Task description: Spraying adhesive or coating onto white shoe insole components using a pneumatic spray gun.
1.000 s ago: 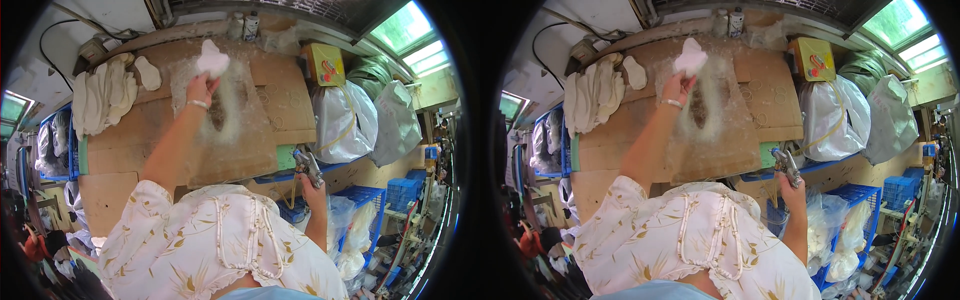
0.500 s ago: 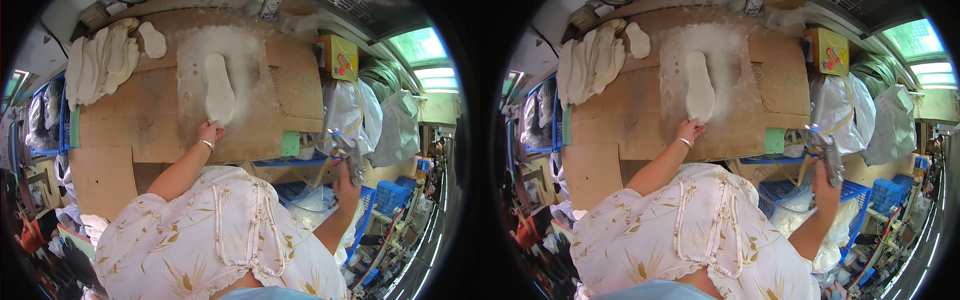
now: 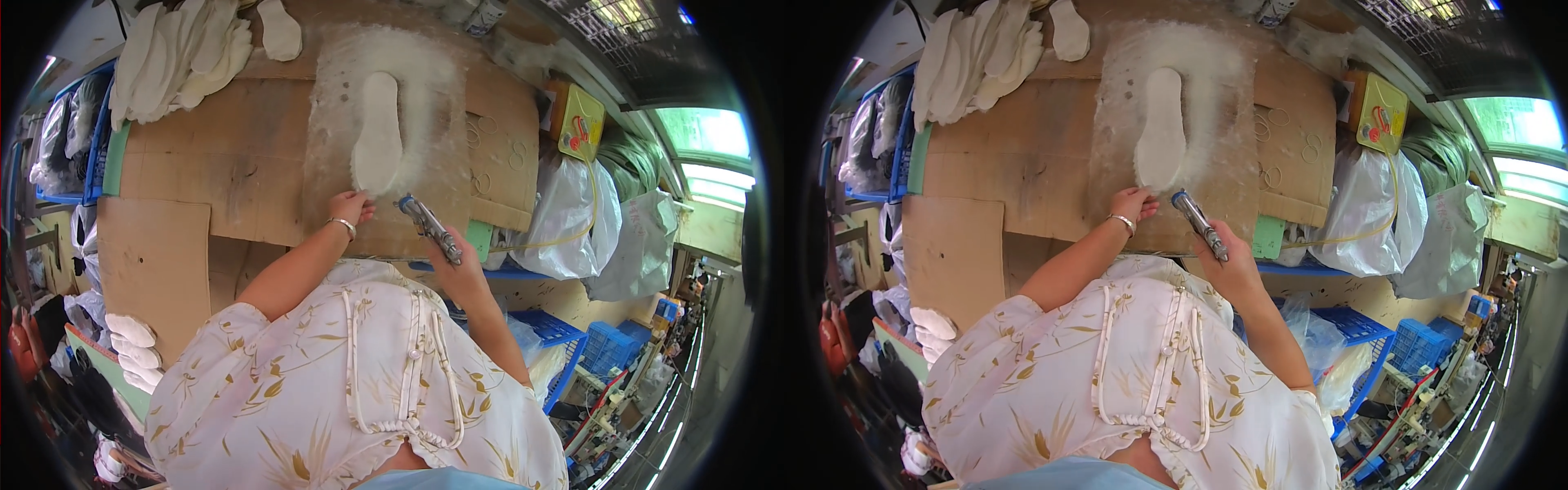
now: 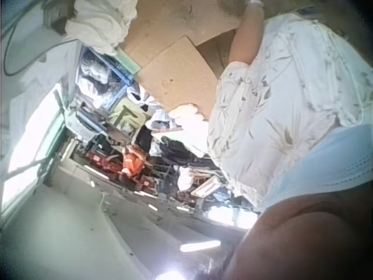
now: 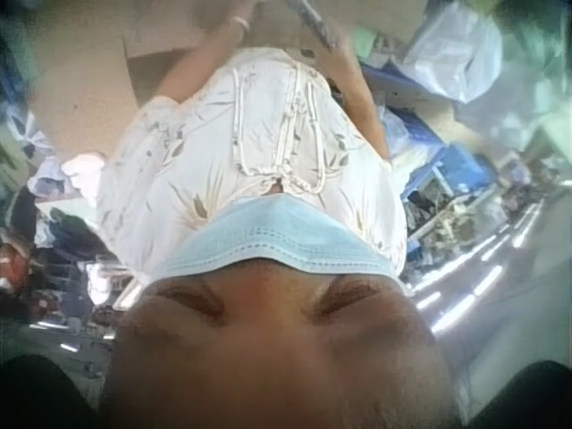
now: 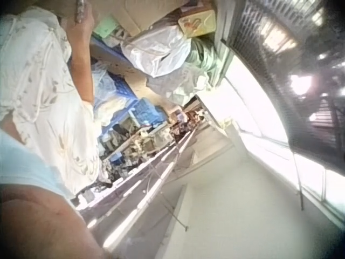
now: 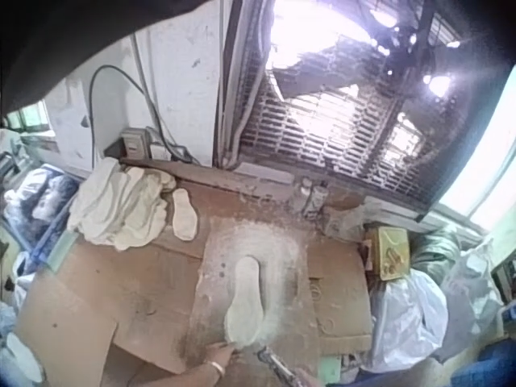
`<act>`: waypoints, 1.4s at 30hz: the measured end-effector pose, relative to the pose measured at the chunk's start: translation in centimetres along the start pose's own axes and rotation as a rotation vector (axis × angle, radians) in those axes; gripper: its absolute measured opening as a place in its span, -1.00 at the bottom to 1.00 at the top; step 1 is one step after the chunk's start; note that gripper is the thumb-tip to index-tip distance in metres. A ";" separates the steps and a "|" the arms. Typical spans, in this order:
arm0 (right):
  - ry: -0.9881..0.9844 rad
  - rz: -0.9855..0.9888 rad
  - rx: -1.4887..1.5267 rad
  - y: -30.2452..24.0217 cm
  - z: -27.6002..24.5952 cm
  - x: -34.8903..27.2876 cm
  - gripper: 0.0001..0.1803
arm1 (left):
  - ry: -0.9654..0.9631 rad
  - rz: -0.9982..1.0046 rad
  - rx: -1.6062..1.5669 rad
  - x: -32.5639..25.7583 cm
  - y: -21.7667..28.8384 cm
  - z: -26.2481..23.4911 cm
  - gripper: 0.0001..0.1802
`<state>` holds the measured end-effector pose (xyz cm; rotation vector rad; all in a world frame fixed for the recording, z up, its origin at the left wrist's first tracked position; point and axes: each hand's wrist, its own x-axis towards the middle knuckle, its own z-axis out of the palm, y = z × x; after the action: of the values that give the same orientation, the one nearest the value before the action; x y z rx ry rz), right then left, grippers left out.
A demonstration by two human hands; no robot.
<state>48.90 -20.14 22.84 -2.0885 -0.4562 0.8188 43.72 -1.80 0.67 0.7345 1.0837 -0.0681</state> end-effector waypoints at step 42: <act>0.154 -0.059 -0.014 -3.3 0.8 12.5 -0.73 | 0.029 0.072 0.066 0.2 -0.4 0.2 -0.79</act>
<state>57.24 -10.59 20.25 -2.1219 -0.4391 0.6168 43.78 -2.16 0.34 0.8352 1.0861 -0.0320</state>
